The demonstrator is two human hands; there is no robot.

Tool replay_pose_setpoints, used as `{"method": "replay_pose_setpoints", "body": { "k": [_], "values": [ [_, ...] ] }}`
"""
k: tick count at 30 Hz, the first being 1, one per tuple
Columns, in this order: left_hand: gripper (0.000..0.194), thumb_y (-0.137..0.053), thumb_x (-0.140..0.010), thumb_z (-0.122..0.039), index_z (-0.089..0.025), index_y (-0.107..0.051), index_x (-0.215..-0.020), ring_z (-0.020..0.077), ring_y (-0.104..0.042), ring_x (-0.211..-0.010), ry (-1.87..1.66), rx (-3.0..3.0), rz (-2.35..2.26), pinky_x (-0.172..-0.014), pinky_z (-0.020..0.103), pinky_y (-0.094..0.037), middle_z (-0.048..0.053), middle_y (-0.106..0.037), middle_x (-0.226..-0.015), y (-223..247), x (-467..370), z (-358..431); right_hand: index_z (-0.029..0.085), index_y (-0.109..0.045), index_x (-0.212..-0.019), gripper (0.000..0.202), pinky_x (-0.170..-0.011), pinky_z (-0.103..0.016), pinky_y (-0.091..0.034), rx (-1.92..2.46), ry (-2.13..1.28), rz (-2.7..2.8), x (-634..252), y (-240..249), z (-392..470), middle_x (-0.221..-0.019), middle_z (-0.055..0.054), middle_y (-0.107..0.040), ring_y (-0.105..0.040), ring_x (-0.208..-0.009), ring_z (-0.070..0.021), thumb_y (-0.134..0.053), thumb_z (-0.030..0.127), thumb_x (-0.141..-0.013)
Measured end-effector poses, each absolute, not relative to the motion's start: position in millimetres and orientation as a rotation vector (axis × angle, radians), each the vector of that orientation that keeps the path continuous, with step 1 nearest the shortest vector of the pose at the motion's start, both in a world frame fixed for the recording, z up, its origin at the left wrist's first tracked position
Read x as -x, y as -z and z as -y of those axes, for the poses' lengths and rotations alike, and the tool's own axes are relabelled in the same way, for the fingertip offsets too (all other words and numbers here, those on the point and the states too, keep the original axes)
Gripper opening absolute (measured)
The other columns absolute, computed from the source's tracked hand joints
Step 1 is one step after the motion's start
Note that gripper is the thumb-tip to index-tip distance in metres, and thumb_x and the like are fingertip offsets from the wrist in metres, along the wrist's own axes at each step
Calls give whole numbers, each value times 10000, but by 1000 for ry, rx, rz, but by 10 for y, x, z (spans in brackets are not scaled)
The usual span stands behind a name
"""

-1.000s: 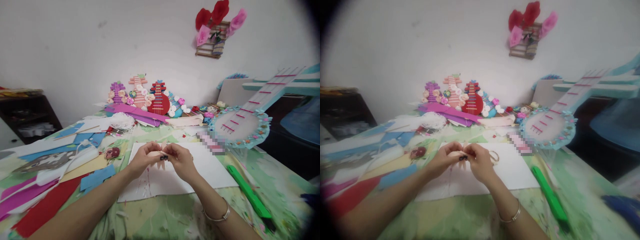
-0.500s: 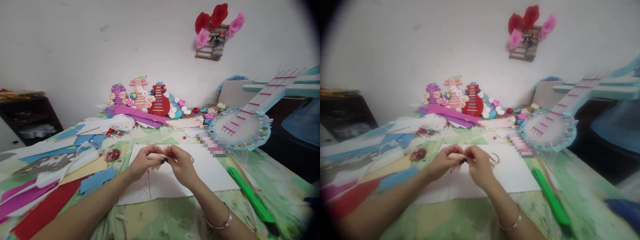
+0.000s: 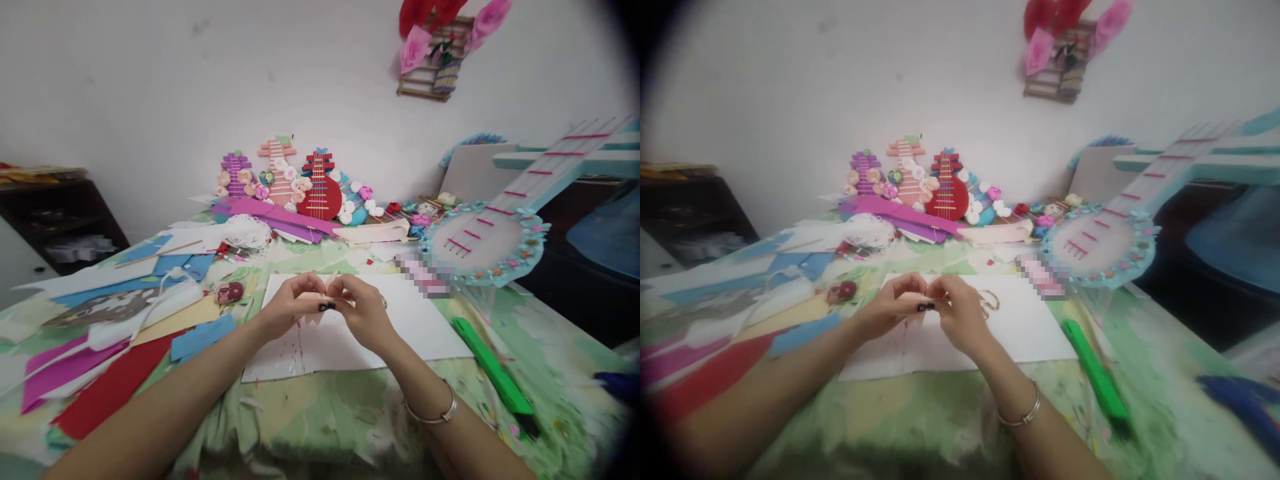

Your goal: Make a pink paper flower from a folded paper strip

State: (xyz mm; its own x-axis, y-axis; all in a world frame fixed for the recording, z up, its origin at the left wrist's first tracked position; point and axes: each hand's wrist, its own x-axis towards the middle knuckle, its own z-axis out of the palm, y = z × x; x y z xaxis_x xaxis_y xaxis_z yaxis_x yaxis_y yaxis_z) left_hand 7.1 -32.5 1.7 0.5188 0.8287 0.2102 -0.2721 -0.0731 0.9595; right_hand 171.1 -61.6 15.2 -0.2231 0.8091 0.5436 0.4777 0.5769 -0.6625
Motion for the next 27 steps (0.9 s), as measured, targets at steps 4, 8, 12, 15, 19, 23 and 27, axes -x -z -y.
{"method": "replay_pose_setpoints", "body": {
  "k": [4,8,12,15,19,23,27],
  "values": [
    [228,-707,-651,-216,-146,-525,-770,72,-481,-541,-975,-1402,-551,-498,189,-346,-25,-526,-661,-30,-54,325,188,-532,-717,123,-656,-239,-429,1030,-432,1893,-1718,-151,606,-737,8,-584,-534,-701,-115,-486,76,-736],
    [223,-687,-677,-240,-146,-515,-783,93,-509,-565,-950,-1475,-547,-512,206,-363,-2,-527,-702,-77,-37,344,189,-544,-724,105,-657,-251,-438,1021,-483,1895,-1729,-145,592,-721,7,-599,-537,-675,-117,-486,106,-752],
    [218,-700,-668,-253,-143,-521,-727,113,-522,-663,-1006,-1513,-510,-587,228,-408,11,-517,-763,-79,-34,330,189,-557,-729,106,-650,-252,-432,1047,-478,1895,-1745,-133,566,-727,4,-612,-542,-682,-122,-495,104,-743],
    [219,-718,-649,-245,-138,-528,-666,142,-533,-769,-1088,-1553,-506,-690,259,-432,25,-526,-802,-50,-33,292,189,-566,-723,85,-637,-239,-423,1023,-488,1920,-1757,-146,556,-711,9,-606,-535,-667,-115,-518,121,-740],
    [215,-748,-606,-228,-125,-560,-623,177,-529,-880,-1117,-1562,-548,-770,283,-433,62,-527,-914,-25,-19,248,185,-592,-740,49,-628,-232,-412,991,-527,1957,-1766,-173,556,-715,6,-606,-527,-662,-111,-551,158,-735],
    [208,-756,-588,-224,-122,-576,-601,183,-525,-898,-1101,-1547,-566,-752,287,-445,69,-497,-967,-22,-1,234,179,-598,-753,58,-641,-235,-411,982,-530,1964,-1772,-162,547,-756,-6,-622,-533,-686,-116,-553,151,-729],
    [200,-753,-595,-205,-142,-598,-705,171,-517,-880,-1160,-1635,-551,-770,294,-439,55,-491,-919,-52,13,250,183,-562,-744,82,-631,-232,-407,1006,-514,1963,-1781,-146,536,-740,3,-600,-524,-680,-114,-535,110,-717]
  ]
}}
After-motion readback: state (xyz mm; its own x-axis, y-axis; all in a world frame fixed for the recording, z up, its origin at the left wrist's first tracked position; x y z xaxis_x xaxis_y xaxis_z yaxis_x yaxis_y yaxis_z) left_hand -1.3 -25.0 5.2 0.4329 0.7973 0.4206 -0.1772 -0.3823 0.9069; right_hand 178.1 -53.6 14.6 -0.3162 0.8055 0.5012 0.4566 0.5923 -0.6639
